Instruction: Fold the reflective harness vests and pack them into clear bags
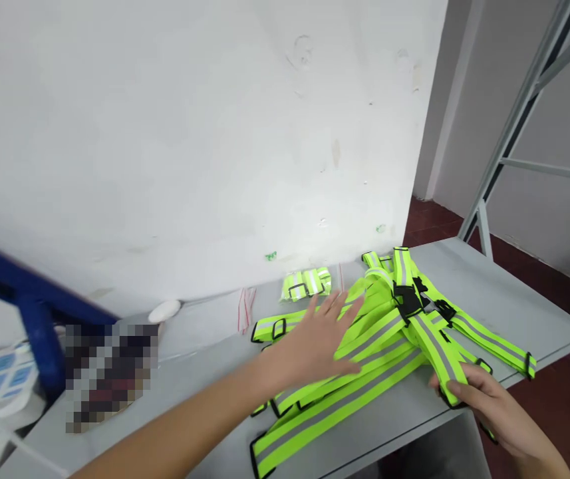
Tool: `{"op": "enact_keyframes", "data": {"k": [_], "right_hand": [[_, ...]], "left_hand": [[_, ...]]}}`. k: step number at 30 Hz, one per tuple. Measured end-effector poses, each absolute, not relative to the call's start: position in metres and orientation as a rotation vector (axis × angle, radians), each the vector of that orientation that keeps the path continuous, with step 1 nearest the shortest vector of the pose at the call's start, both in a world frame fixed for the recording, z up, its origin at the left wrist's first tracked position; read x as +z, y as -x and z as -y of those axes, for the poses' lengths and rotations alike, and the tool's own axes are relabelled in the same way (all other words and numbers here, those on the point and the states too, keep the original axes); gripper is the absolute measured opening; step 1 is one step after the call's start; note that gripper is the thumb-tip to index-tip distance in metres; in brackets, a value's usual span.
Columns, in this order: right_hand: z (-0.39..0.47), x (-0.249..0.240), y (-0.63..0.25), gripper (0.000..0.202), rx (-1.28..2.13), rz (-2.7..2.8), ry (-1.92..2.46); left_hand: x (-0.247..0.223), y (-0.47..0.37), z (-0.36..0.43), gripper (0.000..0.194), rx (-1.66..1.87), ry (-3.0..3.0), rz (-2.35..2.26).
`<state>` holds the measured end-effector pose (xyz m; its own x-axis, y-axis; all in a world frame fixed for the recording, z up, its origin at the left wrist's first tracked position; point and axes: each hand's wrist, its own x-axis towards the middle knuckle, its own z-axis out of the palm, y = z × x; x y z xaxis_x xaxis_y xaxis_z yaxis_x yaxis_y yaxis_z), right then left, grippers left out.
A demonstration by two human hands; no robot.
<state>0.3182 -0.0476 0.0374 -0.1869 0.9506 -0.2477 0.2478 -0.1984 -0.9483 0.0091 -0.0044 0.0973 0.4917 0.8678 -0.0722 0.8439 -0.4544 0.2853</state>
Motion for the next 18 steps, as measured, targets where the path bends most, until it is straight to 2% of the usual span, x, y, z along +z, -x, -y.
{"op": "enact_keyframes", "data": {"k": [3,5,8,12,15,18], "right_hand": [[0.047,0.027,-0.326,0.035,1.492,1.279,1.359],[0.044,0.025,-0.326,0.029,1.534,1.096,1.253],[0.035,0.028,-0.322,0.023,1.53,0.786,1.09],[0.02,0.037,-0.316,0.017,1.477,0.467,0.943],[0.014,0.043,-0.308,0.014,1.378,0.342,0.922],[0.012,0.045,-0.298,0.012,1.337,0.375,0.926]], "left_hand": [[0.071,0.016,0.065,0.097,-0.259,-2.404,-1.695],[0.057,0.018,0.084,0.093,-0.356,-2.343,-1.837],[0.043,0.014,0.091,0.085,-0.271,-2.339,-1.925],[0.035,0.015,0.088,0.064,-0.115,-2.287,-2.134],[0.043,0.023,0.085,0.053,-0.132,-2.363,-2.171],[0.061,0.036,0.074,0.051,-0.16,-2.488,-2.144]]}}
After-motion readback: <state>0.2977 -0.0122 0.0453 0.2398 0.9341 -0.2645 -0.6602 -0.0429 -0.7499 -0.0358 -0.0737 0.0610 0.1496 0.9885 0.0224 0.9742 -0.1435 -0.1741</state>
